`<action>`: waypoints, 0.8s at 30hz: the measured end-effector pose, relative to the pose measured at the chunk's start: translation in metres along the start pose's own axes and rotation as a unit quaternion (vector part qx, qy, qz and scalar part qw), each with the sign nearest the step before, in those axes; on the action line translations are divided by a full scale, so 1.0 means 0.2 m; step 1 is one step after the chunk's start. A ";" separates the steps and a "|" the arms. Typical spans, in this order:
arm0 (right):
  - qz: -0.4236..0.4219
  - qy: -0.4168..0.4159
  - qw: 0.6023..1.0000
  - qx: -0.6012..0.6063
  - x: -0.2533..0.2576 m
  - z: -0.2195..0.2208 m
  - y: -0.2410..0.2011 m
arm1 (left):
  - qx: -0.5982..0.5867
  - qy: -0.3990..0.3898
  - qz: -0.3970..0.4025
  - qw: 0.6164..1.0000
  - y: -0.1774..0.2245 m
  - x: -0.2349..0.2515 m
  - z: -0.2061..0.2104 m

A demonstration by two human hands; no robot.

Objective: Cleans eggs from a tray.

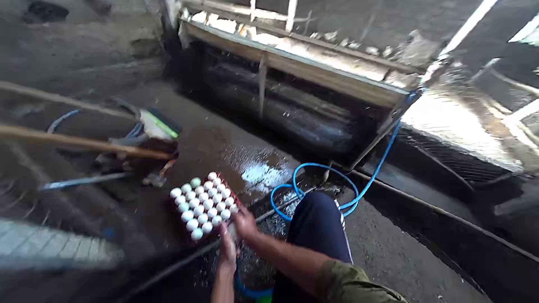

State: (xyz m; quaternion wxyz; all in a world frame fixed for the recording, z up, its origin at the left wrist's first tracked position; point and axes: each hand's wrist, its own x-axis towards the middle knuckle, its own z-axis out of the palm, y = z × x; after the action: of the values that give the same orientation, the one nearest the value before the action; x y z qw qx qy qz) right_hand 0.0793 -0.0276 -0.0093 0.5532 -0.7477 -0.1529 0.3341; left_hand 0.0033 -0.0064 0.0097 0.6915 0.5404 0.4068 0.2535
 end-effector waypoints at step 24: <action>-0.010 -0.028 1.000 -0.002 -0.06 -0.02 -0.05 | -0.044 -0.030 -0.015 0.998 -0.07 0.06 -0.05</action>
State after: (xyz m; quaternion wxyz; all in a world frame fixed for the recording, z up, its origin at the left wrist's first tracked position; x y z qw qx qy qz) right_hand 0.0741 -0.0346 0.0053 0.5509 -0.7374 -0.1765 0.3487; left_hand -0.0002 0.0045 -0.0080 0.7303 0.5107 0.3823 0.2442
